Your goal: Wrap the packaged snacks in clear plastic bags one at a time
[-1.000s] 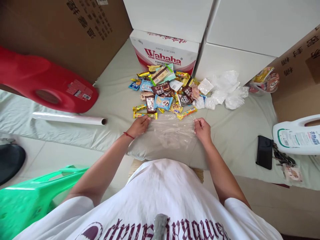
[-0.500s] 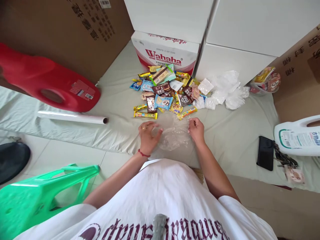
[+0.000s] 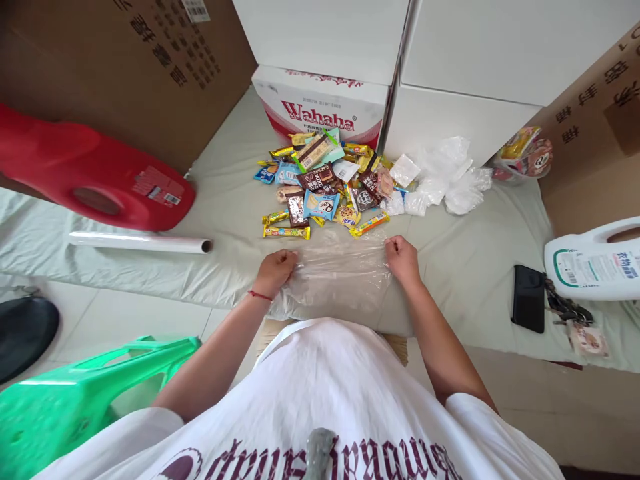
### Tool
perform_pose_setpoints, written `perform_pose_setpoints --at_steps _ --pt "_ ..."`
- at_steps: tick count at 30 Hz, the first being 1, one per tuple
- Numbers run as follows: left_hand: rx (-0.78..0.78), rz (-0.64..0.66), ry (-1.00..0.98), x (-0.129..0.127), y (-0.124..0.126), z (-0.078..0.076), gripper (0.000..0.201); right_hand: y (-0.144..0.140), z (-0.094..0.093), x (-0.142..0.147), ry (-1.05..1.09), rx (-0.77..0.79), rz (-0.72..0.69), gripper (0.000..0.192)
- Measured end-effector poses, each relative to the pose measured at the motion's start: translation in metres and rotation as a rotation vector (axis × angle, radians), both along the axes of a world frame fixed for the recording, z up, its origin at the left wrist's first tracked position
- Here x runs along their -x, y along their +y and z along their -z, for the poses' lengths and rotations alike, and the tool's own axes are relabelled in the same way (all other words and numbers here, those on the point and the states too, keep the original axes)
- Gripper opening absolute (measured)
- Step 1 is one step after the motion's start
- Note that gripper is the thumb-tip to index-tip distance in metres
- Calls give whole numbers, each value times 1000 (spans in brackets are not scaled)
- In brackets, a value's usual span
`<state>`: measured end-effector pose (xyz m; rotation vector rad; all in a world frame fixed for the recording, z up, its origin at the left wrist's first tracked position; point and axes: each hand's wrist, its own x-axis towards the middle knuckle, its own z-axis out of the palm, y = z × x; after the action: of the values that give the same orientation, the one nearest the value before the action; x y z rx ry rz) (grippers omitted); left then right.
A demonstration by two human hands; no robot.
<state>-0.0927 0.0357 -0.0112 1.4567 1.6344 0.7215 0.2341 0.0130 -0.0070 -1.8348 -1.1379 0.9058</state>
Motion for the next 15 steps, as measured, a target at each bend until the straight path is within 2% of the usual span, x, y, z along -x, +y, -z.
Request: perform_pose_setpoints --at_steps 3,4,5,6,8,10,11,13,15 --pt "-173 -257 217 12 -9 -13 17 0 0 0 -123 -3 -45 31" --pt "-274 -308 283 12 -15 -20 13 -1 0 2 -129 -1 -53 31" --pt "-372 -290 321 10 -23 -28 14 -2 0 4 -125 3 -58 31" --pt "-450 -189 326 5 -30 -35 16 -2 0 6 -121 7 -60 31" --pt "-532 186 299 -12 -41 -47 23 -3 -1 10 -120 14 -71 31" --pt "-552 529 313 -32 -42 -50 33 -2 -2 12 -126 17 -82 30" --pt "-551 617 341 -41 -39 -47 40 -1 -2 12 -131 15 -85 30" --pt "-526 628 388 -54 -27 -38 58 0 -3 10 -138 6 -91 30" --pt "-485 528 376 -60 -13 -26 79 1 -3 7 -150 -10 -104 31"
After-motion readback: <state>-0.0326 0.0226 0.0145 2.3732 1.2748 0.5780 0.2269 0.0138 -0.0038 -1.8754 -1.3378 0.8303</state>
